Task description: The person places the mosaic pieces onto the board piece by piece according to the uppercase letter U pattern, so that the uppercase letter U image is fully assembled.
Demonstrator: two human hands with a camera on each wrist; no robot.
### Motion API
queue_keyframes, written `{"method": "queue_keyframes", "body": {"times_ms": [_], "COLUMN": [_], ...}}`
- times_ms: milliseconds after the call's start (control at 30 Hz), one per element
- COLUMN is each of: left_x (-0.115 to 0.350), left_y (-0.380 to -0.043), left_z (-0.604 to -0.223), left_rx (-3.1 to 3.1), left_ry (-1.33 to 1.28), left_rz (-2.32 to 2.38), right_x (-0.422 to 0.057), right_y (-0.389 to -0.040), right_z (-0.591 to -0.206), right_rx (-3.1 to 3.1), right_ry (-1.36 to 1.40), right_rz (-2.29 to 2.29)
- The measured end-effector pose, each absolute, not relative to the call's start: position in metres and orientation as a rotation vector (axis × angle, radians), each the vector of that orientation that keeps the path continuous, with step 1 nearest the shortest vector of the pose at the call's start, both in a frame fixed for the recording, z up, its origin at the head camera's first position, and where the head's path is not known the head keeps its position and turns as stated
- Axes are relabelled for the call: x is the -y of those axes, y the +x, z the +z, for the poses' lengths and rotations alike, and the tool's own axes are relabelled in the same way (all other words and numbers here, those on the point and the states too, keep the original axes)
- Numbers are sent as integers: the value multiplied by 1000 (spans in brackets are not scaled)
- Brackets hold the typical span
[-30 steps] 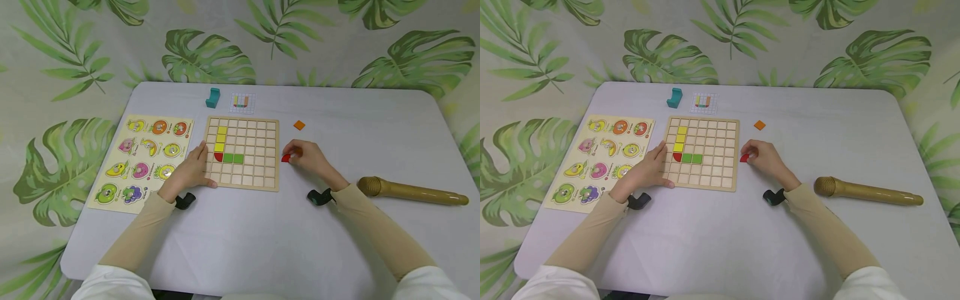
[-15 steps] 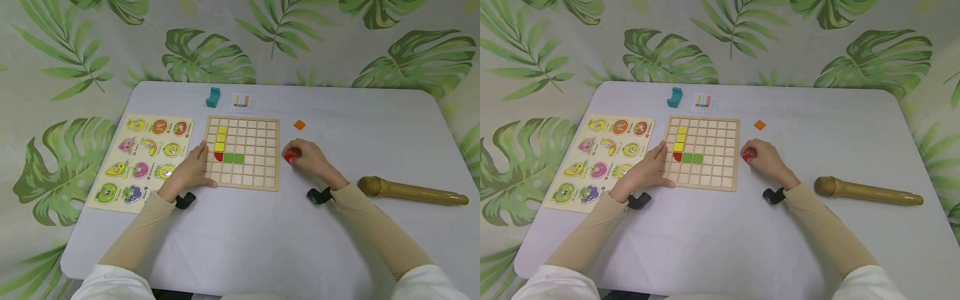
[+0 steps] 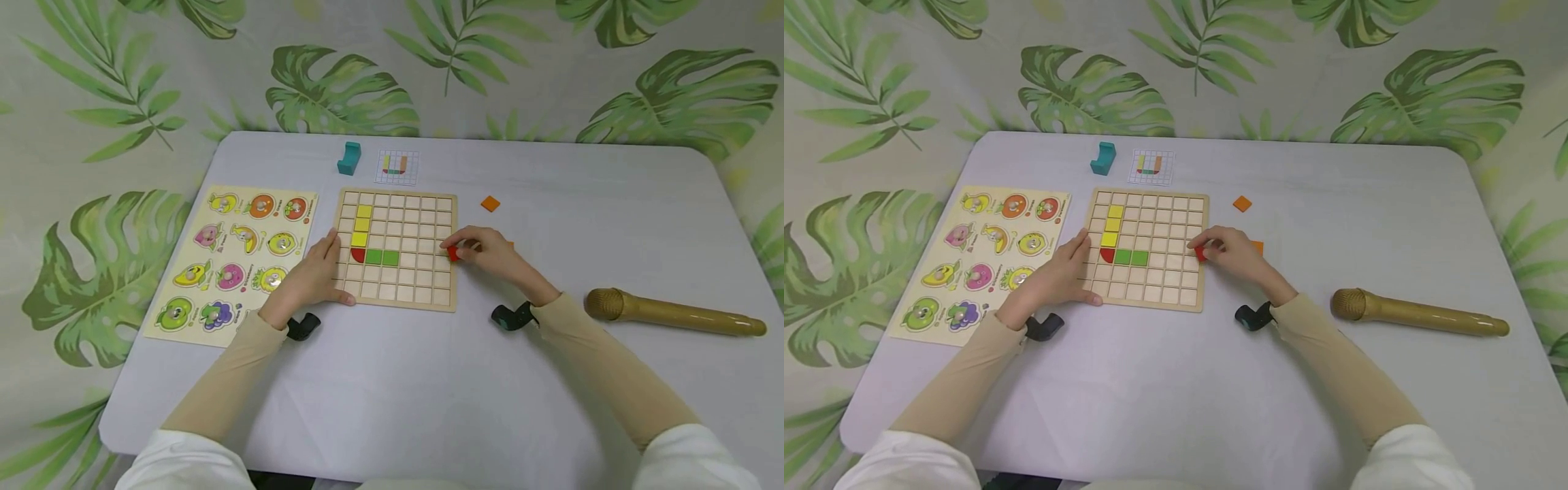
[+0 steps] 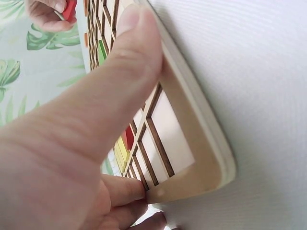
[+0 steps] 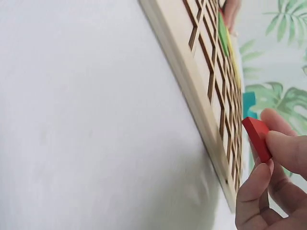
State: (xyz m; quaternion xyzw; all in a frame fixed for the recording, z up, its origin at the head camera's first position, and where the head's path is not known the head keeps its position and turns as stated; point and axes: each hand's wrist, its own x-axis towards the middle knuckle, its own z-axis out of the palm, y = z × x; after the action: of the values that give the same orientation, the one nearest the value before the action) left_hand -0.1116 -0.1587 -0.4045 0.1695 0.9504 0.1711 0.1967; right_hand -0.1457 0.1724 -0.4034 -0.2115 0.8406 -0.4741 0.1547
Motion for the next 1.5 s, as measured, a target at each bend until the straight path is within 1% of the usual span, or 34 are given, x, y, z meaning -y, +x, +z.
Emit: {"method": "queue_keyframes", "body": {"times_ms": [167,200,467,700,867,1167,1500], "left_x": [158,157,158,158,158,159,160], "left_y": [-111,-111,-111,-111,-111,-111,-111], "left_z": [-404,-403,-404,-405,-406,-406,-404], "left_rx": [-2656,-2656,-2665,-2666,-2677,-2671,-2675], "left_ry": [465,463,470,484,486,477,507], "left_rz": [478,476,476,476,470,475,503], "right_x": [-155,-153,-120,-100,-95,-93,-90], "right_y": [-148,-150,-156,-156,-155,-153,-152], "right_z": [-401,-406,-413,-415,-412,-413,-412], "right_rx": [-2358,-2353,-2360,-2471,-2521,-2570,-2634], "right_ry": [-626,-630,-603,-654,-660,-585,-661], "right_rz": [-1375,-1381,-1372,-1254,-1182,-1170,-1061]}}
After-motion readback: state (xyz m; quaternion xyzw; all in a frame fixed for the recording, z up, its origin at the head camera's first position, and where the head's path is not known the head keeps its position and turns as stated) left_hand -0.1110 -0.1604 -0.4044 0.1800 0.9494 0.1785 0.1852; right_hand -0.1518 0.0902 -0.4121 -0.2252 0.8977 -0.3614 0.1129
